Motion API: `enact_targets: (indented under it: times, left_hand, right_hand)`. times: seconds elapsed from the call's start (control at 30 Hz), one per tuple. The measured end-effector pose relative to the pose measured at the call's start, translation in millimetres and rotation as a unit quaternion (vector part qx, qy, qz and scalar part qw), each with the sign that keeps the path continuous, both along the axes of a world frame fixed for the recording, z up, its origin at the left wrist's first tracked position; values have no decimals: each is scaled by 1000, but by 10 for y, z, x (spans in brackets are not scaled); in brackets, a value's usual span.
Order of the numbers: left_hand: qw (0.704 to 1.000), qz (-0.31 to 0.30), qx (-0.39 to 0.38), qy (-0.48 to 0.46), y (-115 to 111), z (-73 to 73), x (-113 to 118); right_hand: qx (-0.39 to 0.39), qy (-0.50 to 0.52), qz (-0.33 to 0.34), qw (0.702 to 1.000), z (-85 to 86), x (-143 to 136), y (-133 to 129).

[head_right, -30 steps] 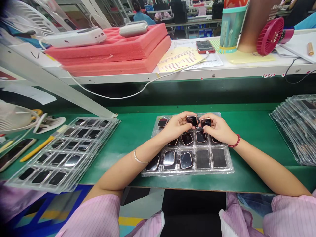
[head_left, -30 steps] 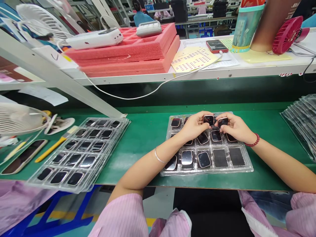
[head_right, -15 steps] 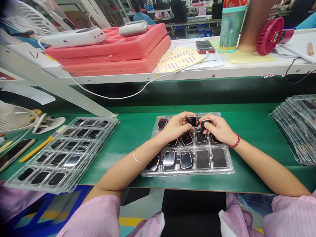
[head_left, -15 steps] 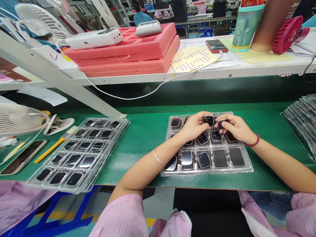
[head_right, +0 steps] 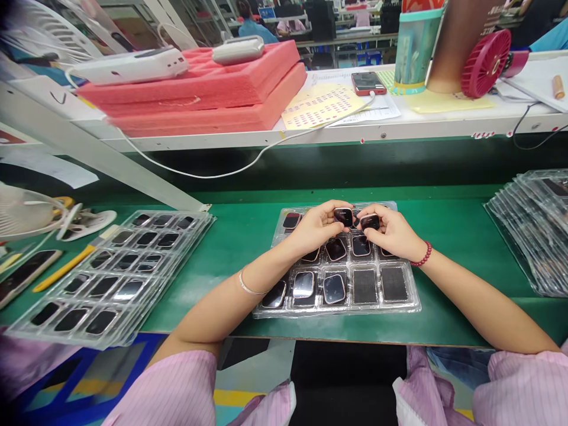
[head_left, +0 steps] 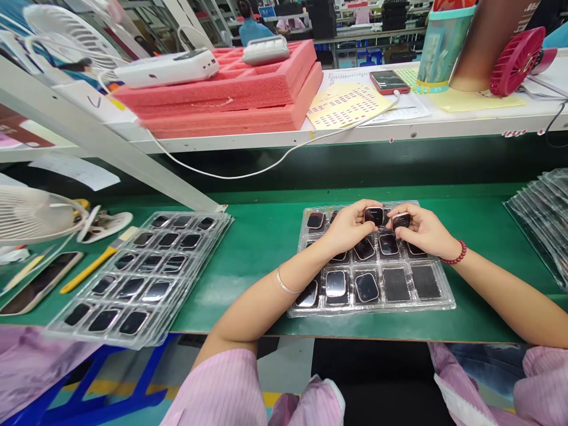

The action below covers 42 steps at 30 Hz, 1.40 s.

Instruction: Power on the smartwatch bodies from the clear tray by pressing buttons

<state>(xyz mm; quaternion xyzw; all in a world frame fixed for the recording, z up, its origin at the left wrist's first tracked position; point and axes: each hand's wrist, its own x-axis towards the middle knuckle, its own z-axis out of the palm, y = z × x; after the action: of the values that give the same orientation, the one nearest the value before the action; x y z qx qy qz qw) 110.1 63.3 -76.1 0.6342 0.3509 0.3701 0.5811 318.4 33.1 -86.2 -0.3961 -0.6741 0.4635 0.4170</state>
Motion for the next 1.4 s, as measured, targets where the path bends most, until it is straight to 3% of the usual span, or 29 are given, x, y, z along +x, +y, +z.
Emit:
enact_targets:
  times: [0.2, 0.37, 0.47, 0.6, 0.73, 0.83, 0.97, 1.07, 1.13, 1.23, 1.3, 1.4]
  left_hand:
    - [1000, -2, -15, 2, -25, 46, -25]
    - [992, -34, -105, -53, -1, 49, -17]
    - [976, -86, -173, -97, -23, 133, -45]
    - [933, -254, -224, -122, -212, 514, -187]
    - [860, -459, -220, -38, -460, 983, -249]
    - [831, -509, -215, -60, -587, 1160, -219]
    - [846, -500, -164, -89, -659, 1164, -278]
    - [898, -424, -70, -100, -563, 1065, -398]
    - [945, -292, -45, -141, -409, 941, -429]
    - [973, -146, -84, -158, -145, 676, -323]
    - [976, -114, -133, -130, -30, 487, -200]
    - [980, -105, -155, -67, 17, 277, -72]
  right_hand:
    - [-3, -8, 4, 1000, -2, 7, -1]
    - [-7, 4, -6, 1000, 16, -4, 8]
    - [-21, 13, -11, 1000, 56, -8, -2]
    - [-26, -1, -25, 999, 87, 33, -40]
    - [-49, -33, -20, 998, 21, 122, -5]
    - [-94, 0, -8, 996, -6, 157, 39]
    - [-195, 108, 33, 974, 178, 111, -40]
    - [-249, 164, 114, 948, 481, -18, -296]
    - [-274, 192, 186, 924, 695, -151, -528]
    - [-348, 211, 253, 878, 956, -357, -828]
    - [-370, 222, 264, 863, 1086, -440, -949]
    - [-365, 188, 242, 879, 1233, -462, -1045]
